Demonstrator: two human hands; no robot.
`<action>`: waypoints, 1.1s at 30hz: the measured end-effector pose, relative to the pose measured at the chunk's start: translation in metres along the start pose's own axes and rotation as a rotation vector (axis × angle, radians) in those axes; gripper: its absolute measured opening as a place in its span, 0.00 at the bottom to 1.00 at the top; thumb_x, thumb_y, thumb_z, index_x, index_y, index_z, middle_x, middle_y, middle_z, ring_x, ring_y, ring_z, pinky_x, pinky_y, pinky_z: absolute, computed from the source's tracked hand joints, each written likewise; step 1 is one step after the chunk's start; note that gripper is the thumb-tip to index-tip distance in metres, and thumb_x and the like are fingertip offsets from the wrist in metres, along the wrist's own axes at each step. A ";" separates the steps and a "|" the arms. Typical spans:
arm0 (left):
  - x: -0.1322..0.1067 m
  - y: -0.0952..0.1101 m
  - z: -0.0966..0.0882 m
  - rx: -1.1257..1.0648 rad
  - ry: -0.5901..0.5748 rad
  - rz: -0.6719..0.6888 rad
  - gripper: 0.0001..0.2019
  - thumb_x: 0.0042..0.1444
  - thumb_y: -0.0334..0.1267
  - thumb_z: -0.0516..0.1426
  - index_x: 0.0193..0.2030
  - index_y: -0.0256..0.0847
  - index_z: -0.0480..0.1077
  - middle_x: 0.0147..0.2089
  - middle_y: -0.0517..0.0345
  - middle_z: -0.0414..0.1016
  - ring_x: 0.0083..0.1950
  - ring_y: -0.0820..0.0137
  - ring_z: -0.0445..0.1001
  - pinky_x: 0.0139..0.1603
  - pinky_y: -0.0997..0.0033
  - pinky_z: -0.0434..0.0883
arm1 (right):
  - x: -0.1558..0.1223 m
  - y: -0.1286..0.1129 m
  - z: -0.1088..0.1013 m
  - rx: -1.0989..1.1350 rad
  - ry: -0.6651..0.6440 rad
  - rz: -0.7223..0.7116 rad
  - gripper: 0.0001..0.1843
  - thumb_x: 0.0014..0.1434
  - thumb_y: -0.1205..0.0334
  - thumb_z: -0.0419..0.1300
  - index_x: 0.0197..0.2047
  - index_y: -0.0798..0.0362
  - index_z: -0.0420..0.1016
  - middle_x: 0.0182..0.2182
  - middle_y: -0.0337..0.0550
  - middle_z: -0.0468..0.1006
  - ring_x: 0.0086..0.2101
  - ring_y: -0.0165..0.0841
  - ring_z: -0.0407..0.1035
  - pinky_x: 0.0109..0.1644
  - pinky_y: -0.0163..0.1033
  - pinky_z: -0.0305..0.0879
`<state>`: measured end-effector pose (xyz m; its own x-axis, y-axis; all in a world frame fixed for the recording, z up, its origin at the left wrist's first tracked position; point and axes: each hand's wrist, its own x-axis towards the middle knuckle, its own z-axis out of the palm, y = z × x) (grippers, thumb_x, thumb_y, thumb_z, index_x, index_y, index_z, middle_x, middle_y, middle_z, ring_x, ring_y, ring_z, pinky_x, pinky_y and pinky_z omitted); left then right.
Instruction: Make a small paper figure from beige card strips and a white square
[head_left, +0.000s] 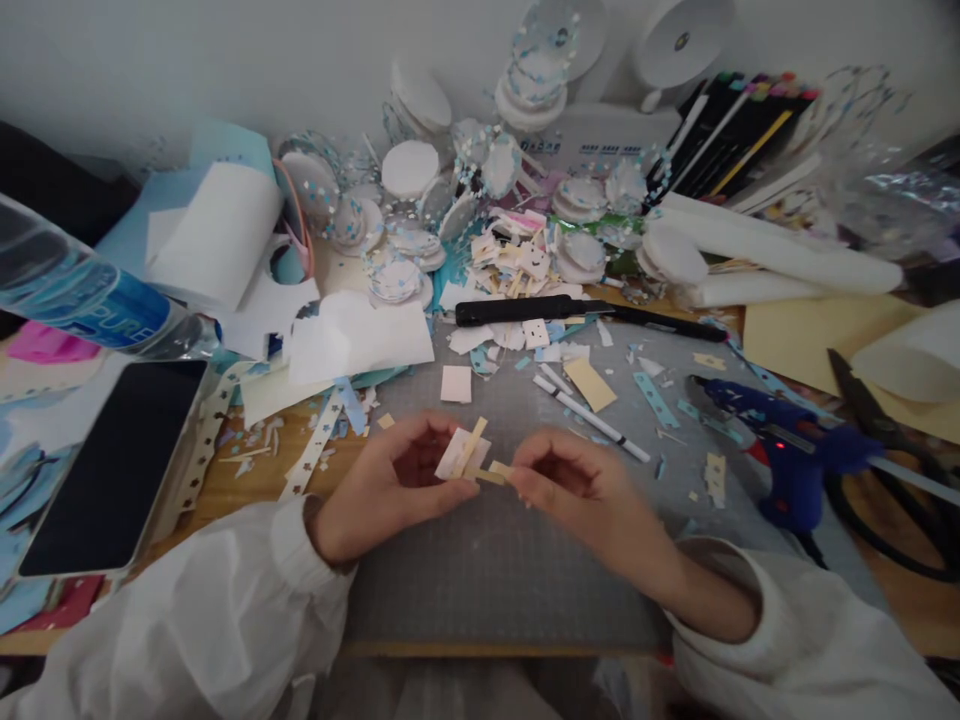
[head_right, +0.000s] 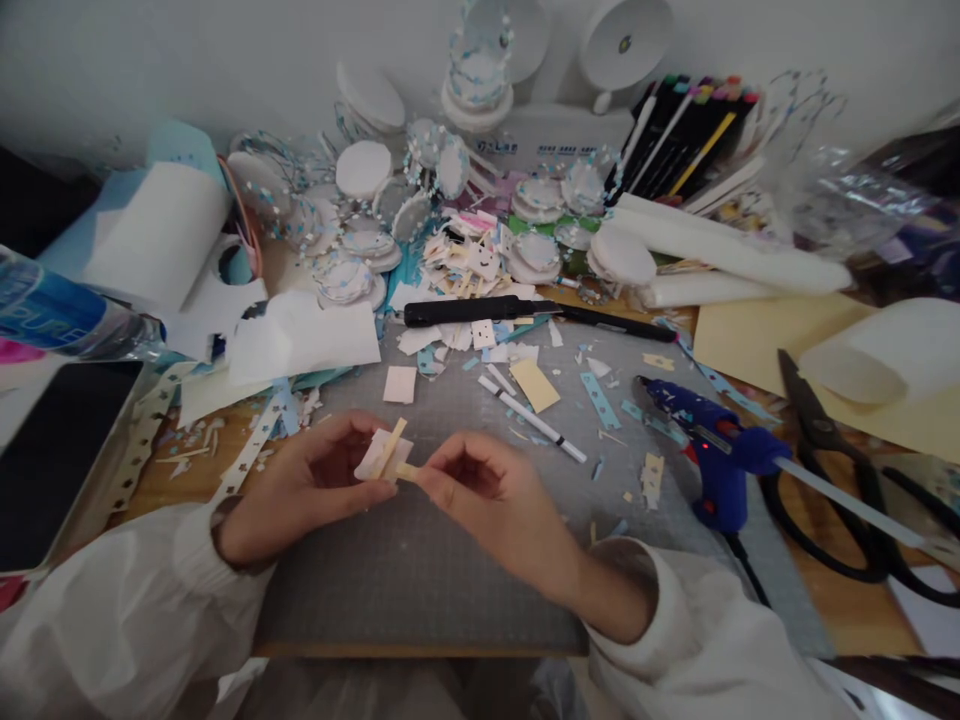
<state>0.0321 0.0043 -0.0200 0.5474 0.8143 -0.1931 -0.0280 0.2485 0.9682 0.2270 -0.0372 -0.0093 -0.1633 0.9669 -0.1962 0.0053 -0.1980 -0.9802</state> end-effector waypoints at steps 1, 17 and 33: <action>0.000 0.000 0.001 -0.046 -0.013 -0.022 0.16 0.46 0.29 0.66 0.41 0.39 0.67 0.37 0.61 0.73 0.38 0.74 0.73 0.40 0.75 0.72 | 0.000 0.000 0.000 -0.002 0.000 0.001 0.12 0.54 0.53 0.62 0.27 0.51 0.68 0.21 0.34 0.66 0.23 0.26 0.59 0.25 0.31 0.59; -0.004 -0.002 0.007 -0.293 -0.127 -0.083 0.20 0.43 0.19 0.65 0.40 0.39 0.67 0.35 0.63 0.74 0.37 0.78 0.74 0.37 0.81 0.72 | 0.000 0.008 0.004 -0.079 0.027 0.054 0.16 0.53 0.51 0.61 0.23 0.51 0.64 0.19 0.33 0.63 0.21 0.25 0.55 0.22 0.31 0.54; -0.004 -0.005 0.006 -0.321 -0.167 -0.095 0.20 0.45 0.20 0.65 0.42 0.39 0.66 0.37 0.61 0.74 0.39 0.76 0.74 0.38 0.79 0.73 | -0.001 0.005 0.003 -0.186 -0.018 -0.040 0.06 0.56 0.58 0.56 0.31 0.51 0.68 0.26 0.37 0.67 0.27 0.29 0.60 0.29 0.35 0.58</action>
<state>0.0349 -0.0033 -0.0228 0.6881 0.6896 -0.2259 -0.2164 0.4922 0.8432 0.2245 -0.0392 -0.0136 -0.1847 0.9700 -0.1581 0.1801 -0.1248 -0.9757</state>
